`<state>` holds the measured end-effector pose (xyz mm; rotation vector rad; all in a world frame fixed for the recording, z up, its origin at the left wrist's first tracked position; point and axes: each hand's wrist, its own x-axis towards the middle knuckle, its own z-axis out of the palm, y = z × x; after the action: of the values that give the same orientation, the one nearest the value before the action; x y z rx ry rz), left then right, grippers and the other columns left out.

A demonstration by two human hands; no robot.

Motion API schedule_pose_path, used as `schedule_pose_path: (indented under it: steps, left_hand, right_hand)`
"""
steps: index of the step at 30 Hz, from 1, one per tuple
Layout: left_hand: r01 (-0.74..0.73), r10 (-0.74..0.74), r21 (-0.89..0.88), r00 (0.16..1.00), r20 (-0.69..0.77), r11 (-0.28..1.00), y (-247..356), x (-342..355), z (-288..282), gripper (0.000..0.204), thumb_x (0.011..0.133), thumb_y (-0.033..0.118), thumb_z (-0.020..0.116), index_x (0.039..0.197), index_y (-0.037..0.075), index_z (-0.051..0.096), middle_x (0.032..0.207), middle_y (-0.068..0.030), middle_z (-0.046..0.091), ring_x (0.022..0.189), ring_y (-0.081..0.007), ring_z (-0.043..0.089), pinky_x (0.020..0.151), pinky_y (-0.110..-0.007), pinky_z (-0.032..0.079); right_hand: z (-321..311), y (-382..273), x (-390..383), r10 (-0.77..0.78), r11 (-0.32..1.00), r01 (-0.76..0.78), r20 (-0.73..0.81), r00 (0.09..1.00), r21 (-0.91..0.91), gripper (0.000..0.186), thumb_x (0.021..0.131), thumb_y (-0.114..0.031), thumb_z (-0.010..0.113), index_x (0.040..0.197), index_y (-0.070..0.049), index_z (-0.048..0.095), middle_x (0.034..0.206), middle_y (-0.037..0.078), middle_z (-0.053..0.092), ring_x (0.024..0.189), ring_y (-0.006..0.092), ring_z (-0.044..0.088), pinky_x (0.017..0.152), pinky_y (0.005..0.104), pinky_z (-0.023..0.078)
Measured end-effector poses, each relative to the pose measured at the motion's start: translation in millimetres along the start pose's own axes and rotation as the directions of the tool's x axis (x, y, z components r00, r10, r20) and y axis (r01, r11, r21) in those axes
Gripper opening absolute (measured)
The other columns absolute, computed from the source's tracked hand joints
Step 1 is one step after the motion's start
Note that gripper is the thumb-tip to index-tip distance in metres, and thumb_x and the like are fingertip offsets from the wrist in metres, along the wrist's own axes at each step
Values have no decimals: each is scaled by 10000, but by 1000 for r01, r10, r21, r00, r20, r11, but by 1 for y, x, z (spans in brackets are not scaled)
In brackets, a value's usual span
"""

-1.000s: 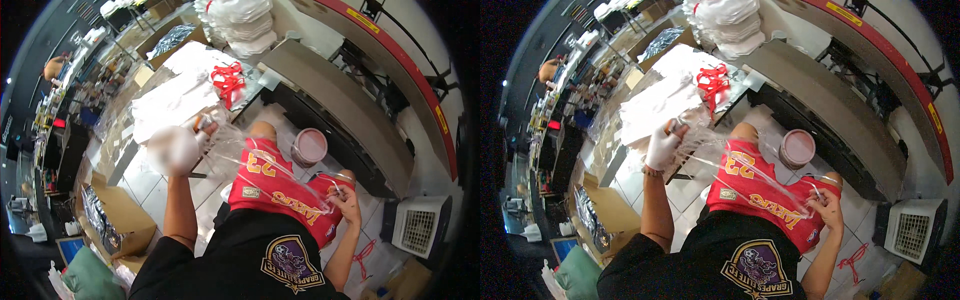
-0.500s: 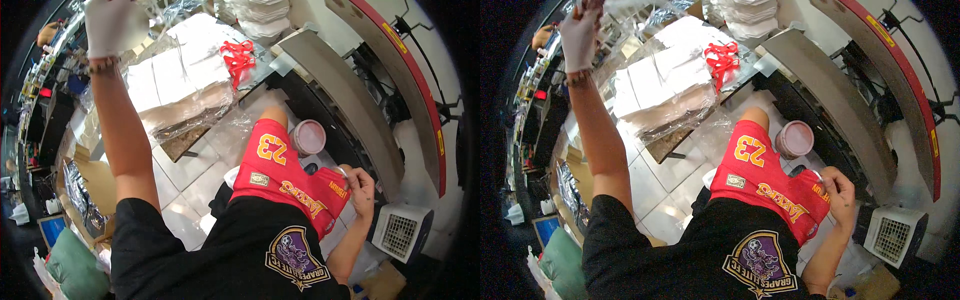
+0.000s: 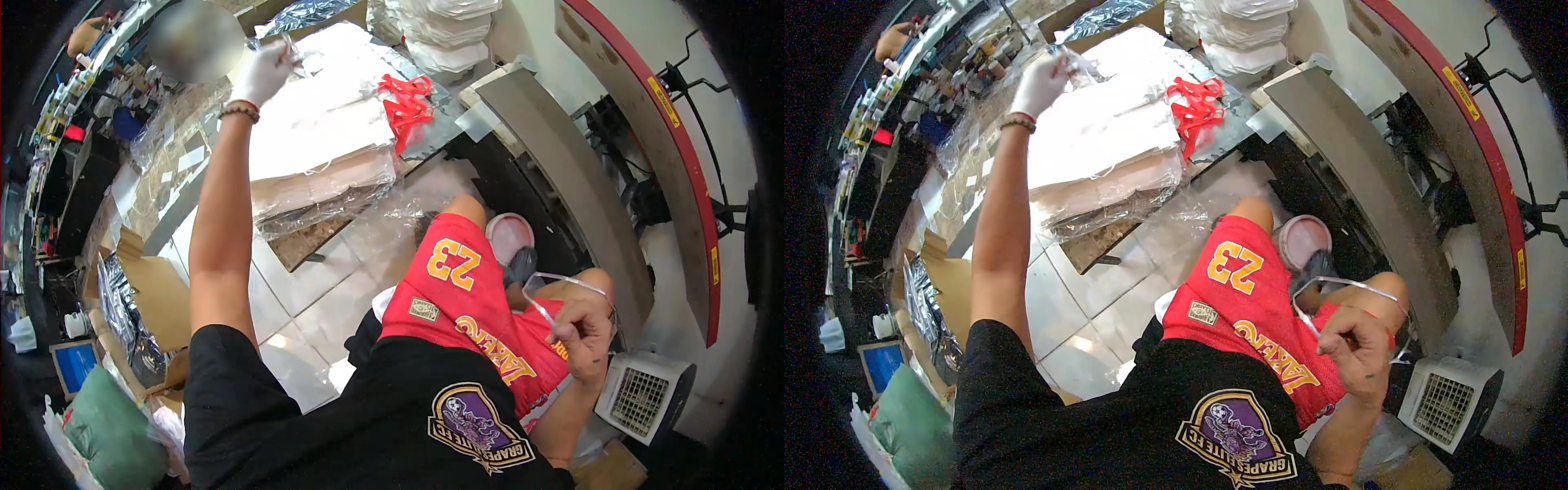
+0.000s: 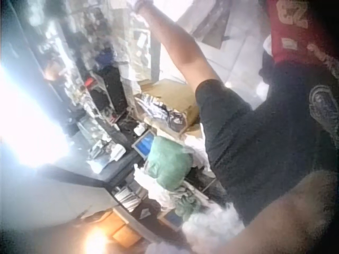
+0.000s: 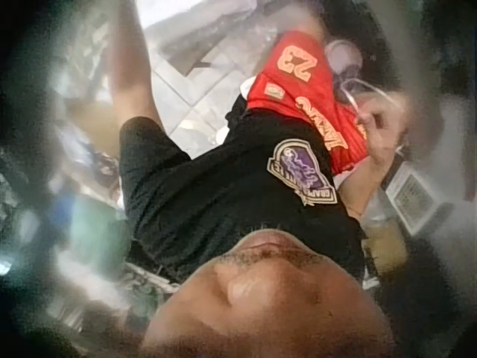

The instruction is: The person prepares plastic packaging materials by hand, including straightening a plastic strap and handling a clear plastic bag.

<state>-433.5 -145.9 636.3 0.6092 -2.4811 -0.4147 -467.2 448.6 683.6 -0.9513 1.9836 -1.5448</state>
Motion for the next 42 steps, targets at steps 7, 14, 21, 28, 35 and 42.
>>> schedule_pose_path:
  steps: [7, 14, 21, 28, 35, 42]
  left_hand:
    - [13, -224, 428, 867, 446, 904, -65, -40, 89, 224, 794, 292, 650, 870, 82, 629, 871, -152, 672, 837, -318, 645, 740, -424, 487]
    - [47, -249, 454, 883, 397, 890, -37, -64, 52, 457, 654, 219, 751, 1106, 193, 682, 1216, -127, 609, 1077, -315, 591, 942, -383, 463]
    - [345, -375, 197, 916, 144, 918, -49, -85, 4, 271, 718, 160, 642, 978, 153, 718, 1008, -164, 660, 893, -287, 644, 799, -361, 508]
    - [97, -108, 349, 994, 12, 932, -17, -91, 20, 205, 763, 180, 649, 934, 91, 718, 781, -139, 685, 732, -250, 658, 689, -336, 504]
    - [89, -83, -605, 996, 39, 791, 176, -77, 27, 316, 889, 293, 655, 1041, 15, 664, 858, -52, 683, 757, -88, 604, 680, -265, 493]
    - [136, 519, -986, 838, 165, 95, 399, -81, 59, 641, 812, 220, 742, 1348, 37, 442, 1230, -118, 570, 1054, -170, 579, 857, -290, 491]
  right_hand:
    - [-13, 36, -11, 205, 977, -204, 15, 979, -57, 161, 906, -134, 629, 828, -2, 582, 714, 47, 616, 630, 114, 581, 579, 234, 437]
    - [-35, 51, -8, 268, 957, -255, -82, 960, 137, 165, 939, -162, 602, 865, -28, 538, 725, 34, 593, 652, 102, 549, 615, 229, 431]
    - [-52, 26, 41, -42, 991, 45, -28, 999, 127, 167, 938, -156, 596, 854, -29, 528, 741, 38, 561, 648, 114, 549, 637, 250, 445]
    - [-67, -34, 115, -148, 971, 144, 5, 989, 194, 185, 947, -223, 593, 866, -63, 550, 680, 5, 553, 571, 52, 474, 529, 186, 358]
    - [-86, -100, 158, -284, 952, 267, 101, 954, 147, 203, 968, -300, 565, 918, -107, 529, 719, 11, 566, 570, 25, 442, 513, 174, 319]
    - [-83, -145, 193, -316, 873, 296, -12, 949, 388, 206, 975, -229, 510, 1113, -77, 493, 1157, 196, 618, 675, 181, 637, 648, 249, 549]
